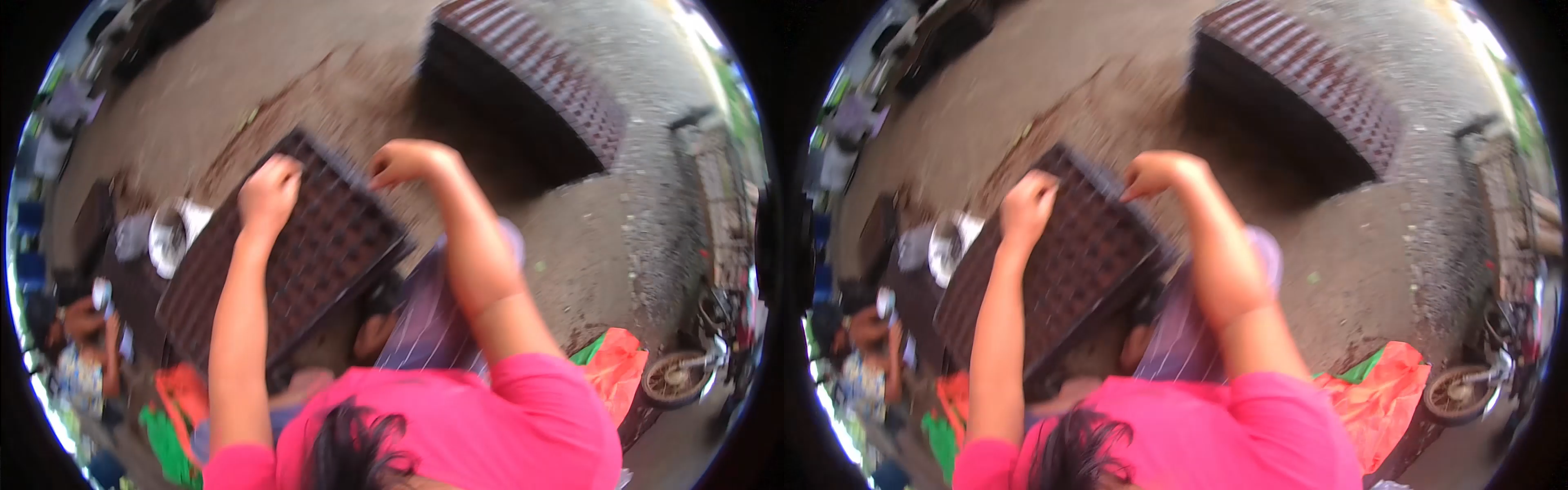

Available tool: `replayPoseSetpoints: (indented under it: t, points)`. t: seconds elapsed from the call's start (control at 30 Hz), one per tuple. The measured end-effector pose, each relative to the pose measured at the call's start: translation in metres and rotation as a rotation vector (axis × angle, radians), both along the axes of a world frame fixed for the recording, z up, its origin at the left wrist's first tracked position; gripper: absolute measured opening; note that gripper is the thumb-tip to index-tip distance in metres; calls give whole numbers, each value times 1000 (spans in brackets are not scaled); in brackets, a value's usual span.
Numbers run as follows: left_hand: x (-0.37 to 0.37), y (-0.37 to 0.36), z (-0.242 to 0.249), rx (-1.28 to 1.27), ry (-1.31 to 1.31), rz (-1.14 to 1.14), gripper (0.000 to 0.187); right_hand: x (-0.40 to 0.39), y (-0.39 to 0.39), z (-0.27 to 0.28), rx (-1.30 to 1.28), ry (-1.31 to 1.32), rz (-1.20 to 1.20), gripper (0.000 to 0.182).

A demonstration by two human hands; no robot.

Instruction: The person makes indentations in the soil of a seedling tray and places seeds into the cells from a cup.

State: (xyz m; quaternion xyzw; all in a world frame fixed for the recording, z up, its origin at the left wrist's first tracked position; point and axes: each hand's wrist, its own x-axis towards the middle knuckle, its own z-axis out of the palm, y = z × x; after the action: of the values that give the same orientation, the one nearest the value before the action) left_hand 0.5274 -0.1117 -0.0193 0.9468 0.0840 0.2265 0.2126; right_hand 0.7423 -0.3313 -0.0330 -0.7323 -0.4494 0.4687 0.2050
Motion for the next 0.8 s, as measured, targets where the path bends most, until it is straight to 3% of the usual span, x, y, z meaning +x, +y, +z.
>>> replayPoseSetpoints:
  t: [0.07,0.13,0.2,0.23,0.27,0.3,0.37,0.4,0.47,0.5,0.6,0.67,0.7,0.73,0.77,0.8]
  points:
    - [-12,-2,14,-281,-127,33,13,3,2,14,36,-163,-274,29]
    - [-39,1,18,-525,-87,116,16,-6,-2,14,357,-516,-444,33]
    - [-60,0,14,-667,-131,133,26,2,7,-49,607,-811,-471,41]
    - [-70,7,-1,-731,-143,170,28,2,6,-18,442,-679,-466,45]
    - [-82,-4,21,-986,-55,285,31,-8,7,6,274,-530,-465,49]
    - [-93,-8,22,-1072,-119,323,34,-15,6,4,297,-557,-464,49]
    - [-117,-10,25,-1165,-111,393,32,-14,12,-16,645,-670,-603,52]
    - [-130,-8,20,-1191,-112,431,30,-14,14,-4,660,-684,-605,52]
    - [-153,-9,16,-1181,-123,480,29,-20,13,23,155,-560,-400,58]
    - [-166,-11,17,-1177,-138,475,29,-27,14,22,264,-498,-547,56]
    - [-207,-13,20,-882,67,531,23,-42,20,17,350,-647,-456,56]
    - [-234,-4,5,-867,151,480,21,-53,31,18,388,-640,-431,55]
    - [-241,-6,9,-843,157,486,21,-62,40,19,476,-401,-569,52]
    - [-251,-7,13,-317,150,419,27,-74,52,24,555,-154,-694,49]
    - [-251,-8,15,-261,62,433,34,-84,69,16,743,186,-736,59]
    - [-242,-20,38,-203,-23,450,40,-102,82,30,743,189,-705,59]
